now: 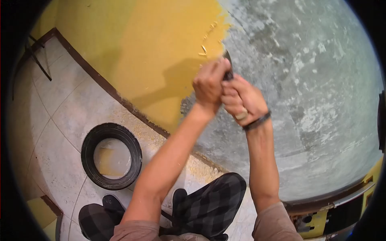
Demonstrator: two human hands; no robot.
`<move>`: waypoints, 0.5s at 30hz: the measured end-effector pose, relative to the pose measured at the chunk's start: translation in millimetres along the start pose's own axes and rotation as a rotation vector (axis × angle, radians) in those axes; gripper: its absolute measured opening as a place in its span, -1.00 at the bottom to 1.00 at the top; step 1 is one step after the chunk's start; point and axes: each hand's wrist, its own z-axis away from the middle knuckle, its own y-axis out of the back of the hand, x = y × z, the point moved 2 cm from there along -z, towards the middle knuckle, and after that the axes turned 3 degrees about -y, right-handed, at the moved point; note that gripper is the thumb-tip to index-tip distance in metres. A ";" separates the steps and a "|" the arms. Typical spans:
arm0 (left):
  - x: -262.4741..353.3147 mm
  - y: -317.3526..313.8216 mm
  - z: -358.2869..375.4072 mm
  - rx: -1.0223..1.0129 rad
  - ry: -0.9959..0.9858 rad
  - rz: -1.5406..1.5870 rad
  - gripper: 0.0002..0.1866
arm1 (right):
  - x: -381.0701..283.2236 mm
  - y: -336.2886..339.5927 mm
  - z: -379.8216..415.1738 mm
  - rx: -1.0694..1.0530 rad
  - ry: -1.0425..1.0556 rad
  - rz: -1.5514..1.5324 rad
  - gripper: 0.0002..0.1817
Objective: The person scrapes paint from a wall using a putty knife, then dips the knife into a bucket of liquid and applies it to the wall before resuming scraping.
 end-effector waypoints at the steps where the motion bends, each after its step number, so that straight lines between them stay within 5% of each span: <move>1: -0.6 6.5 -7.0 -0.042 0.002 -0.013 -0.90 | 1.5 -8.0 -3.3 0.018 -0.002 0.002 -0.82; 8: 13.6 -12.0 12.7 0.058 -0.019 -0.017 -0.97 | -1.3 26.7 -4.0 -0.030 0.016 -0.001 -0.86; 10: 6.0 -3.5 5.6 0.041 -0.013 -0.090 -0.95 | -8.9 17.1 -23.4 -0.265 -0.260 -0.174 -0.83; 11: 0.9 1.2 1.4 0.016 0.031 -0.097 -0.94 | -9.1 9.4 -25.1 -0.098 -0.071 -0.054 -0.80; 15: 3.5 4.7 5.2 -0.003 0.025 -0.056 -0.95 | 6.9 10.6 -10.8 -0.069 -0.002 -0.064 -0.80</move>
